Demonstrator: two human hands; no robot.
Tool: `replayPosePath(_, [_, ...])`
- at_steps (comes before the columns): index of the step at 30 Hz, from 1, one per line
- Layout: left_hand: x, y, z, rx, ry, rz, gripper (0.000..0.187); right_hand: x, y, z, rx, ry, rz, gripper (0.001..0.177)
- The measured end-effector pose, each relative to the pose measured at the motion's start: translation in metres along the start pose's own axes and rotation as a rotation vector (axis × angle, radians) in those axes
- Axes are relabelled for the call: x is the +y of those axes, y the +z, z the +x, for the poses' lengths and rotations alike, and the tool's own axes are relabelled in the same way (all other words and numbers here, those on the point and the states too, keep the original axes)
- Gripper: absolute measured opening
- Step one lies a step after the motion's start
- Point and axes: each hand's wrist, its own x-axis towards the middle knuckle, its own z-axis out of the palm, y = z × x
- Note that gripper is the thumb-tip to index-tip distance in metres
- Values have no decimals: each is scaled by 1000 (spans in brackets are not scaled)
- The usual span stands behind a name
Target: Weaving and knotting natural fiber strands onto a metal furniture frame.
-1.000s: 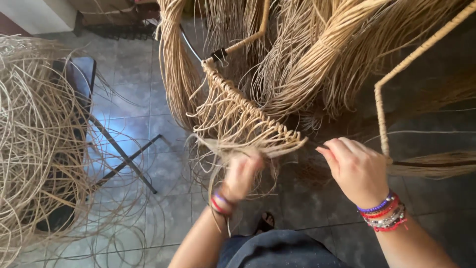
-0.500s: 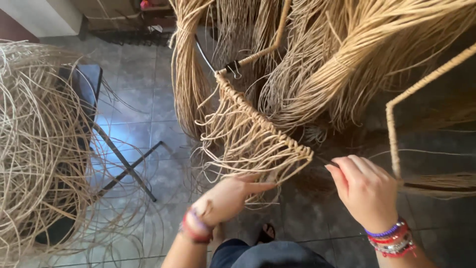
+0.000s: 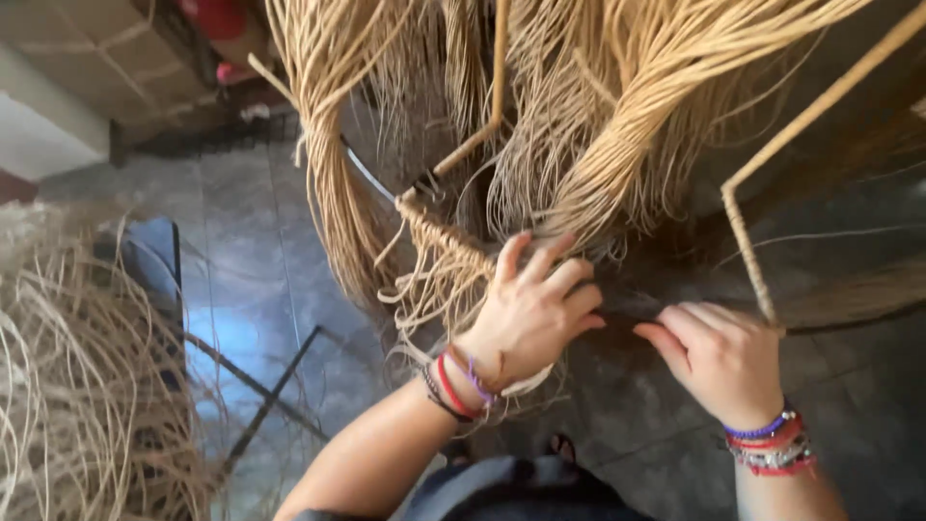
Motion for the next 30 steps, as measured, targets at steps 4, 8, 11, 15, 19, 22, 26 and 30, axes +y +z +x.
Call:
replayPosePath(4, [-11, -2, -5, -1, 15, -137, 28, -5, 0, 1, 53, -28, 20, 38])
replayPosePath(8, [6, -7, -34, 53, -222, -253, 70, -18, 1, -8, 62, -29, 16, 17])
replayPosePath(11, [19, -2, -62, 174, -350, -289, 83, -48, 5, 1, 110, -106, 81, 42])
replayPosePath(15, [31, -21, -114, 243, -423, -306, 47, -88, 22, -6, 206, -230, 216, 35])
replayPosePath(19, [34, -62, -156, 347, -546, -262, 14, -137, 34, 13, 73, -521, 542, 32])
replayPosePath(22, [33, -95, -189, 437, -639, -173, 12, -183, 57, 25, -18, -671, 666, 36])
replayPosePath(26, [20, -144, -246, 544, -748, -85, 11, -262, 89, 39, -150, -855, 863, 34])
replayPosePath(30, [-8, -192, -316, 619, -840, 77, 12, -359, 115, 55, -149, -974, 972, 35])
